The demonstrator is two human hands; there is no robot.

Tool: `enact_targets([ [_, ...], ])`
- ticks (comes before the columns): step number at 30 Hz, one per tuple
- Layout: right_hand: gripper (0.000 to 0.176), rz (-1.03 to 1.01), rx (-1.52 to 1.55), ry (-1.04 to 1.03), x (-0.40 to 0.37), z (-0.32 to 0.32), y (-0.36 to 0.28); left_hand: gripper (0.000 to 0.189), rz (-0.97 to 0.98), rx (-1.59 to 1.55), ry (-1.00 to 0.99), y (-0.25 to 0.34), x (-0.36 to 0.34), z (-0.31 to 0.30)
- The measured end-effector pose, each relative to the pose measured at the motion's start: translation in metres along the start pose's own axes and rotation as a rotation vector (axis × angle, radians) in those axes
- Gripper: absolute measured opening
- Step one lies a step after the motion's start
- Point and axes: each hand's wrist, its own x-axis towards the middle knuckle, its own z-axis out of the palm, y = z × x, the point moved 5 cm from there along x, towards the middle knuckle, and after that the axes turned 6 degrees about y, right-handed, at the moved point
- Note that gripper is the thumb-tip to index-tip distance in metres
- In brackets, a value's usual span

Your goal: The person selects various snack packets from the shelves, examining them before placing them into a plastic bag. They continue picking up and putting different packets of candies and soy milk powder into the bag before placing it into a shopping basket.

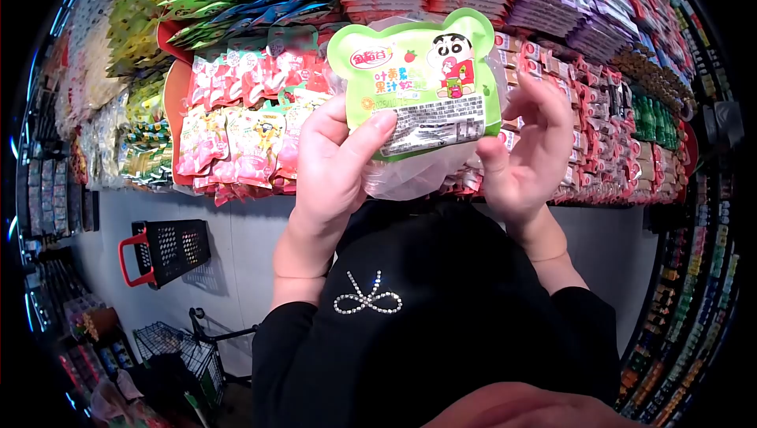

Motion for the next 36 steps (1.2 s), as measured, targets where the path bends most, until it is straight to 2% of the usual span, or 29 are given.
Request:
enact_targets([
  [1,0.039,0.291,0.22,0.07,-0.003,-0.002,0.014,0.024,-0.019,-0.013,-0.001,-0.001,0.0,0.0],
  [2,0.031,0.494,0.341,0.005,-0.002,-0.001,0.016,0.024,-0.021,-0.013,-0.003,-0.001,0.0,0.0],
  [3,0.031,0.492,0.34,0.007,0.001,-0.005,0.013,0.024,-0.037,-0.016,0.002,-0.002,0.0,0.0],
  [5,0.026,0.816,0.586,-0.192,-0.006,0.005,0.017,0.024,-0.055,-0.019,0.007,-0.003,0.0,0.001],
  [9,0.017,0.925,0.563,-0.179,-0.011,0.008,0.027,0.024,-0.054,0.001,0.018,-0.004,0.0,0.002],
  [15,0.012,0.892,0.577,-0.113,-0.012,0.009,0.027,0.027,-0.026,0.031,-0.011,-0.005,0.007,-0.002],
  [27,0.012,0.821,0.575,-0.119,-0.009,0.016,0.025,0.03,-0.016,0.09,0.002,-0.006,0.012,-0.002],
  [30,0.012,0.881,0.526,-0.164,-0.013,0.014,0.029,0.029,0.009,0.12,0.012,-0.006,0.012,-0.002],
  [36,0.012,0.877,0.551,-0.139,-0.012,0.014,0.032,0.028,0.044,0.163,0.022,-0.007,0.012,-0.002],
])
